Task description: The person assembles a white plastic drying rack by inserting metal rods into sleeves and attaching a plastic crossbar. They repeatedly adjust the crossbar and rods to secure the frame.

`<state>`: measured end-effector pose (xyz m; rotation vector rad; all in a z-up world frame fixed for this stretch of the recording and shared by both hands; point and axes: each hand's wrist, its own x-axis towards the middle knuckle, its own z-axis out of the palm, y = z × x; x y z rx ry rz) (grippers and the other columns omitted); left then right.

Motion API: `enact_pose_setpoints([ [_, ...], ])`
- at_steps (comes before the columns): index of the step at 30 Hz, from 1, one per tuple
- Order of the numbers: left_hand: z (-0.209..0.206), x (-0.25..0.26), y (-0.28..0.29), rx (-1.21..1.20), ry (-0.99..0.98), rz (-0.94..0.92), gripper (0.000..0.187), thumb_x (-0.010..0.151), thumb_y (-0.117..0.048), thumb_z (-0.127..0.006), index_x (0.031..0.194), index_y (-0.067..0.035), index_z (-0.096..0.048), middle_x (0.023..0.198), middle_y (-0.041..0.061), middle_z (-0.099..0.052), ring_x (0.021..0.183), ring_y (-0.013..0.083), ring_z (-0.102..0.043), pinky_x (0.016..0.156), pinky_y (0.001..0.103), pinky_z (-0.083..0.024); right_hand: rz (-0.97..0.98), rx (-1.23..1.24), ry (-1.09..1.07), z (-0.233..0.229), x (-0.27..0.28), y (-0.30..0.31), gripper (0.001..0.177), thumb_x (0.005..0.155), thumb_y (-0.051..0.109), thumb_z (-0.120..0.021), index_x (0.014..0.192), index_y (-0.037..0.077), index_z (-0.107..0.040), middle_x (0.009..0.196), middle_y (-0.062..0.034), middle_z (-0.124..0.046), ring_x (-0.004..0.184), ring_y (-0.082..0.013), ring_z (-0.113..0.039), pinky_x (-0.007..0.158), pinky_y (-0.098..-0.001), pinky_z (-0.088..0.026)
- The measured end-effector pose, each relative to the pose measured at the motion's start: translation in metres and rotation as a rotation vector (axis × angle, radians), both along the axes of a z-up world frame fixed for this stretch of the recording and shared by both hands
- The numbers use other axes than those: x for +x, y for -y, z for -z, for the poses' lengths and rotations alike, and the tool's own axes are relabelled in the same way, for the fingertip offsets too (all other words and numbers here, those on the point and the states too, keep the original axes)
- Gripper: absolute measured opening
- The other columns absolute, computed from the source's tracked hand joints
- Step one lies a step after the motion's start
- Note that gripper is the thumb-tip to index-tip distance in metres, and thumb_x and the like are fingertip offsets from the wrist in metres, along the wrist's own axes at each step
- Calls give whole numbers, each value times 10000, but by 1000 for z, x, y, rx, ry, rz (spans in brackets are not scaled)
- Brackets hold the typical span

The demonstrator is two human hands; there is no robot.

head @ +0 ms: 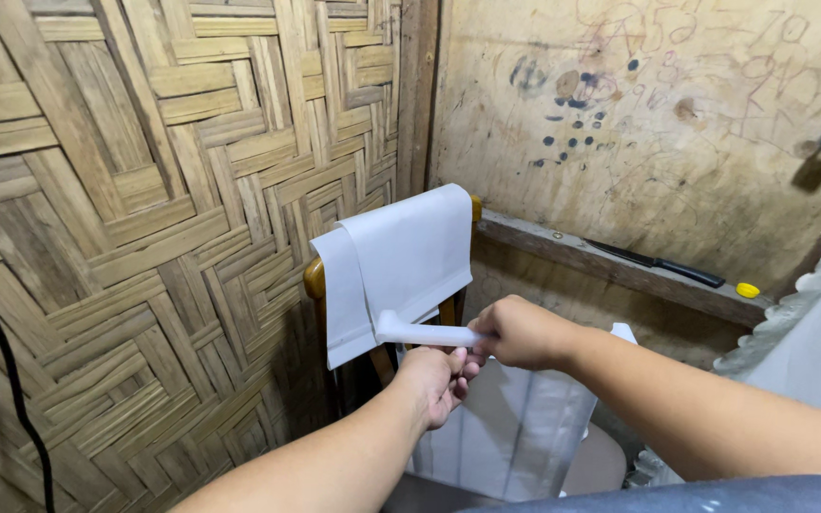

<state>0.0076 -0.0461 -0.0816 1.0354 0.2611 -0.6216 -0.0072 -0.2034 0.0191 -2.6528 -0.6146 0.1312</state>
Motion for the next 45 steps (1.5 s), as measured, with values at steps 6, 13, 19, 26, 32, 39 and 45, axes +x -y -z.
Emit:
enact_pose_setpoints([
  [6, -1, -2, 3, 90, 11, -7, 143, 1048, -144, -543, 1066, -151, -684, 863, -31, -687, 689, 62, -565, 615, 228, -433, -10, -19, 73, 2, -5, -1, 277, 814, 36, -667, 1074, 30, -763, 1039, -146, -764, 960, -311, -738, 870, -365, -567],
  [13, 12, 7, -17, 28, 124, -68, 149, 991, -121, -559, 999, -52, -690, 785, 30, -710, 625, 112, -631, 558, 256, -451, -29, -32, 133, 6, -2, -2, 298, 812, 57, -705, 1103, 8, -750, 1065, -166, -744, 985, -331, -720, 883, -375, -557],
  [19, 18, 3, -82, 289, 209, -885, 247, 916, -180, -601, 892, 66, -599, 731, 235, -613, 585, 321, -572, 516, 422, -440, 58, -16, 64, 11, -3, -3, 294, 836, 92, -713, 1118, 13, -738, 1077, -142, -754, 978, -320, -735, 891, -368, -564],
  [26, -108, 59, -90, 1343, 1013, -679, 672, 1000, -499, -479, 1536, -119, -340, 1611, 198, -279, 1495, 423, -221, 1181, 612, -158, 22, -11, 108, 14, -4, -3, 279, 822, 93, -733, 1086, 3, -752, 1082, -155, -748, 990, -336, -722, 895, -374, -559],
  [32, -67, 36, -64, 1571, 763, 201, 794, 1003, -502, -384, 1633, -275, 43, 1709, 151, 36, 1565, 389, 105, 1173, 690, 119, -1, -73, 145, 18, -10, -2, 302, 791, 45, -693, 1085, 33, -759, 1065, -156, -739, 995, -354, -704, 879, -404, -548],
  [39, -86, 41, -68, 1567, 776, 155, 857, 1013, -497, -410, 1639, -200, 93, 1700, 204, 37, 1568, 390, 85, 1132, 746, 101, -30, -46, 152, 8, -13, -9, 308, 773, 78, -722, 1076, 39, -762, 1050, -150, -734, 968, -364, -696, 855, -413, -555],
  [45, -76, 31, -48, 1577, 915, 289, 752, 1006, -417, -419, 1628, -292, -15, 1737, 79, 33, 1548, 413, 36, 1198, 676, 36, 12, -125, 89, 9, -17, -17, 252, 808, 122, -715, 1049, 70, -767, 1028, -145, -737, 983, -359, -688, 863, -431, -541],
])
